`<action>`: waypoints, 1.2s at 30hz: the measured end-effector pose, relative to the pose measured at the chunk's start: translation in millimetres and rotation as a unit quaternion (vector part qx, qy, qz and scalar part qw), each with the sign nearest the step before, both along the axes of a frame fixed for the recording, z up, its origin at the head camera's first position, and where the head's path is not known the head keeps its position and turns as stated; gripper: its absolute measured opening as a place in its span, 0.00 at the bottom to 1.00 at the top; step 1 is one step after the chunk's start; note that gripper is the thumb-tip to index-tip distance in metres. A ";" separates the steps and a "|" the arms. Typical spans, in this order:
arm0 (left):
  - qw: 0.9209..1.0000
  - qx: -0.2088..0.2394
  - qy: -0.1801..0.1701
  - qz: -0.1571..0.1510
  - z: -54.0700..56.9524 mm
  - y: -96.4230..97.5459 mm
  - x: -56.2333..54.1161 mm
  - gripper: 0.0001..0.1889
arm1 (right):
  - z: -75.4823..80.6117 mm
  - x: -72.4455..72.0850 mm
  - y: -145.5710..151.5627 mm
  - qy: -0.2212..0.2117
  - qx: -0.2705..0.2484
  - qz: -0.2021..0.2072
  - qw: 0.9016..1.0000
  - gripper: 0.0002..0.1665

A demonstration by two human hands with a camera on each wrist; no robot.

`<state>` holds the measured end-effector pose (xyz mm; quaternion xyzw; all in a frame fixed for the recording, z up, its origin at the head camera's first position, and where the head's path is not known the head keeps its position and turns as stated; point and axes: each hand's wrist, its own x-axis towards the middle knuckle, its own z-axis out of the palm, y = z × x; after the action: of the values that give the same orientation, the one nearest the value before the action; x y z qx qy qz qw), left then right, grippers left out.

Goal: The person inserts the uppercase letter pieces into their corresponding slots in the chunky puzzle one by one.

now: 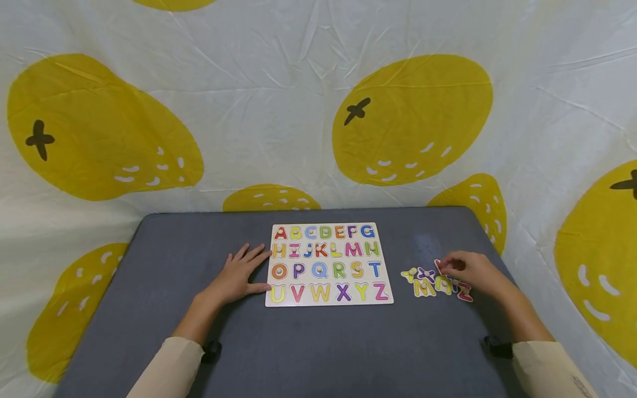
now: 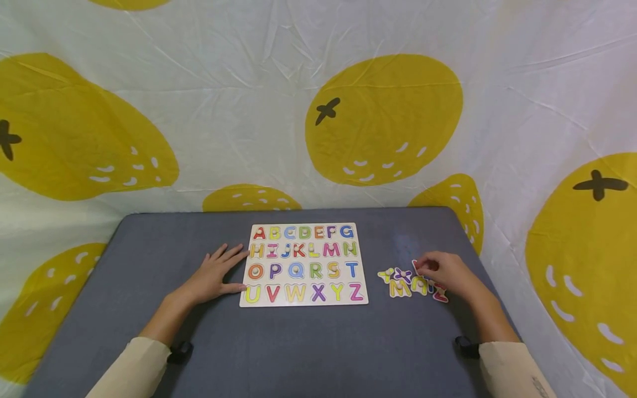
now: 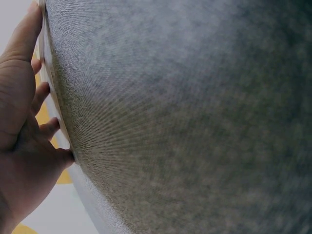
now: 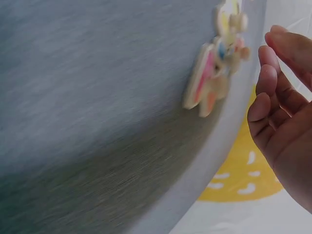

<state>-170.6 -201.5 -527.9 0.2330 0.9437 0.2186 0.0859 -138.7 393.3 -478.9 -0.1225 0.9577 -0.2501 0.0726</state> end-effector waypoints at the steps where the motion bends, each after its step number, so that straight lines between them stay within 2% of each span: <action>1: 1.000 0.001 -0.002 0.001 -0.2 -0.1 0.1 0.49 | -1.2 2.4 2.6 -0.007 -0.003 -0.004 1.000 0.06; 8: 1.000 -0.003 0.000 0.003 -1.6 -1.3 0.4 0.49 | -13.9 15.0 16.5 0.006 0.005 -0.023 1.000 0.10; 15: 1.000 -0.002 0.006 0.003 -3.3 -0.9 0.0 0.49 | -21.6 19.3 19.9 0.012 0.024 -0.026 0.999 0.08; 26: 1.000 -0.009 0.005 0.003 -6.6 -0.2 -1.2 0.50 | -7.5 19.0 13.5 0.018 0.011 -0.026 0.999 0.07; 36: 1.000 -0.007 0.014 -0.003 -8.1 -0.3 -1.4 0.49 | -2.3 3.8 -28.0 0.055 0.003 0.011 0.998 0.07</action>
<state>-172.0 -201.8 -536.0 0.2384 0.9456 0.2081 0.0750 -134.9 365.3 -481.2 -0.1465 0.9595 -0.2397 0.0230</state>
